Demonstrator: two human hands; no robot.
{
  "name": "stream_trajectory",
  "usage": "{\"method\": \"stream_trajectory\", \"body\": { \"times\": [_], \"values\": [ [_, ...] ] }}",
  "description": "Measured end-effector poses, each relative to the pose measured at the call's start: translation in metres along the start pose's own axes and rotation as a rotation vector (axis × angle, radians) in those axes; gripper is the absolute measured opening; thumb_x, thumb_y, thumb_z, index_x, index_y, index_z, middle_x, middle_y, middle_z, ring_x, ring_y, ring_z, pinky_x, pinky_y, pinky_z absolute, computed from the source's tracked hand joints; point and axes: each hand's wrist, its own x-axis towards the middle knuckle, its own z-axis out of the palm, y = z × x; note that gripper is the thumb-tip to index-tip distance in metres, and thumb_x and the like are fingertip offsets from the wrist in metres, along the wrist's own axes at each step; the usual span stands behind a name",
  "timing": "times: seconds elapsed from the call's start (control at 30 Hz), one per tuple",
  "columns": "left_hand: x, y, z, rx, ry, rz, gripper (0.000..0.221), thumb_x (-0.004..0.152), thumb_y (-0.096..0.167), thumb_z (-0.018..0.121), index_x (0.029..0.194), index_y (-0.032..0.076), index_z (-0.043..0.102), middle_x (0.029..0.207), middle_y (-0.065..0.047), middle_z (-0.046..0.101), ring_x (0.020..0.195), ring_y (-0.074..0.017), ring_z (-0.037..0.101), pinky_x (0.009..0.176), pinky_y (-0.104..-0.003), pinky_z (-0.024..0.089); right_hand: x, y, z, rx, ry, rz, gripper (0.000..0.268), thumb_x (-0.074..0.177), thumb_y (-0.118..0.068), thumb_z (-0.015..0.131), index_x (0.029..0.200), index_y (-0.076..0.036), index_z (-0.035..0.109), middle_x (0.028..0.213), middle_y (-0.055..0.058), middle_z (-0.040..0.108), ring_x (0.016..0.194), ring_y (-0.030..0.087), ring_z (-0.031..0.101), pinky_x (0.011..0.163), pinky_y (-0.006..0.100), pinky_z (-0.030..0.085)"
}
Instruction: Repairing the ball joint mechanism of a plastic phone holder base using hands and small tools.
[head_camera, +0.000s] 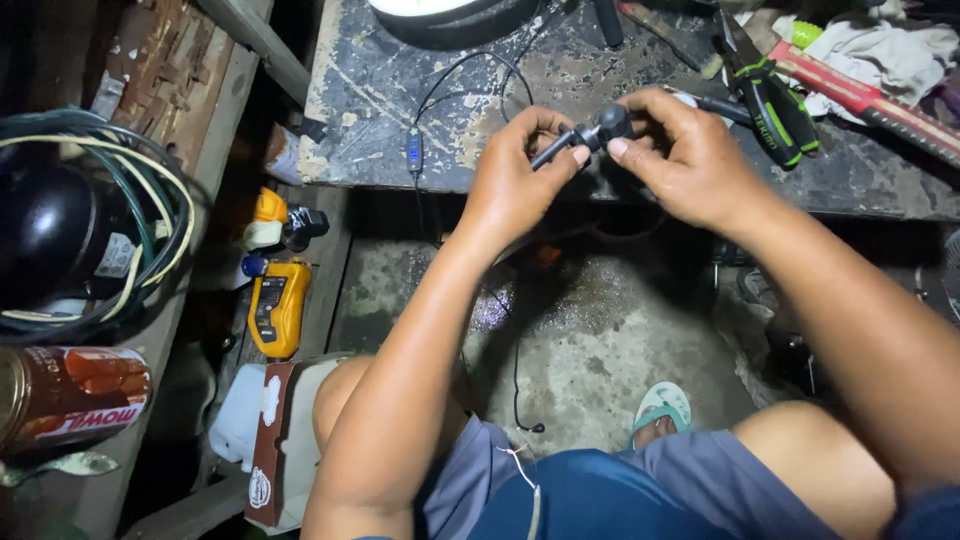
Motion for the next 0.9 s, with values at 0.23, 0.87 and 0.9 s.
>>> {"method": "stream_trajectory", "body": {
  "times": [0.23, 0.87, 0.9],
  "values": [
    [-0.001, -0.015, 0.002, 0.053, -0.044, 0.159, 0.03, 0.084, 0.01, 0.079, 0.111, 0.014, 0.066, 0.085, -0.008, 0.072, 0.082, -0.0221, 0.069, 0.076, -0.035, 0.053, -0.018, 0.012, 0.019, 0.051, 0.151, -0.109, 0.032, 0.102, -0.014, 0.073, 0.13, -0.004, 0.063, 0.095, 0.013, 0.062, 0.085, 0.025, 0.061, 0.073, 0.036, 0.052],
    [0.024, -0.048, -0.019, -0.16, -0.453, 0.083, 0.04, 0.092, 0.035, 0.078, 0.115, 0.004, 0.074, 0.102, -0.014, 0.075, 0.097, -0.0226, 0.069, 0.093, -0.04, 0.055, 0.02, 0.024, 0.018, -0.127, 0.254, -0.747, 0.031, 0.108, -0.017, 0.063, 0.127, 0.007, 0.067, 0.119, 0.025, 0.072, 0.107, 0.048, 0.07, 0.088, 0.052, 0.056],
    [0.025, -0.046, -0.018, -0.16, -0.452, 0.081, 0.04, 0.092, 0.035, 0.078, 0.115, 0.004, 0.074, 0.102, -0.014, 0.075, 0.097, -0.0226, 0.069, 0.093, -0.04, 0.055, 0.02, 0.025, 0.018, -0.125, 0.253, -0.747, 0.031, 0.108, -0.017, 0.063, 0.127, 0.007, 0.067, 0.119, 0.025, 0.072, 0.107, 0.048, 0.07, 0.088, 0.052, 0.056]
  ]
}}
